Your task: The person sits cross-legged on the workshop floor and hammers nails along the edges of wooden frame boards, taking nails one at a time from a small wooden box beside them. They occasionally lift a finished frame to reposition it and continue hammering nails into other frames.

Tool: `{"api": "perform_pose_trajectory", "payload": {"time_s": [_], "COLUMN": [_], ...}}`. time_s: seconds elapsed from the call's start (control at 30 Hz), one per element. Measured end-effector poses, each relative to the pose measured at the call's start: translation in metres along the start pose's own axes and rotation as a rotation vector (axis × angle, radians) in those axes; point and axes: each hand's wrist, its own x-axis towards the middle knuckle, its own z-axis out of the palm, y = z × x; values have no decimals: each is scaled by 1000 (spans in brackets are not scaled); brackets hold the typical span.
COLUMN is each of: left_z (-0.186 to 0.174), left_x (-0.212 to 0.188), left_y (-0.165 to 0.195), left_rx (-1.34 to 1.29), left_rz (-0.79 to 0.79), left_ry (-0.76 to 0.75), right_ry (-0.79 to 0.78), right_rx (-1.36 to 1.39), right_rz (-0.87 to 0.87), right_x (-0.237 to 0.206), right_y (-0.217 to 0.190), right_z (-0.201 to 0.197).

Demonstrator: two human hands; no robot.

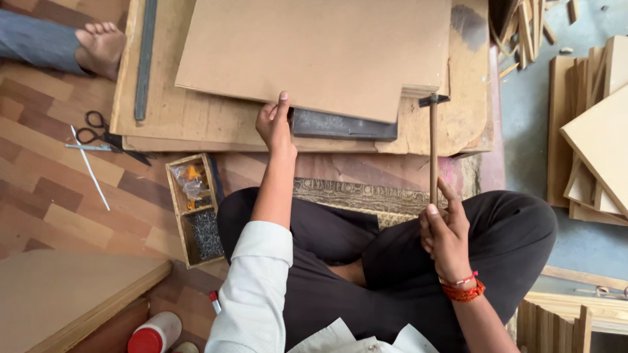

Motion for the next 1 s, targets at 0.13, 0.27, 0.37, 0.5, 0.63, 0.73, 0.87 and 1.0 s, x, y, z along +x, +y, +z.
{"api": "perform_pose_trajectory", "payload": {"time_s": [0.13,0.27,0.37,0.5,0.63,0.73,0.87,1.0], "left_z": [6,-10,-30,-46,-25,-13,-17,-54], "left_x": [-5,-27,-25,4,56,73,68,37], "left_y": [16,40,56,72,95,112,123,121], "left_rx": [-1,48,106,211,-29,-178,-103,488], "left_rz": [-38,215,156,99,-52,-123,-11,209], "left_ry": [132,98,71,-21,-285,-337,-570,-536], "right_ry": [-13,21,35,2,11,-9,11,-48], "right_rx": [80,110,73,30,-23,-58,-222,-536], "right_rz": [-13,-58,-103,-158,-164,-176,-189,-261], "right_x": [-7,-11,-11,-12,-12,-12,-13,-21], "right_y": [-5,-4,-1,1,2,5,8,4], "right_z": [-4,-5,-4,-1,1,1,5,15]}}
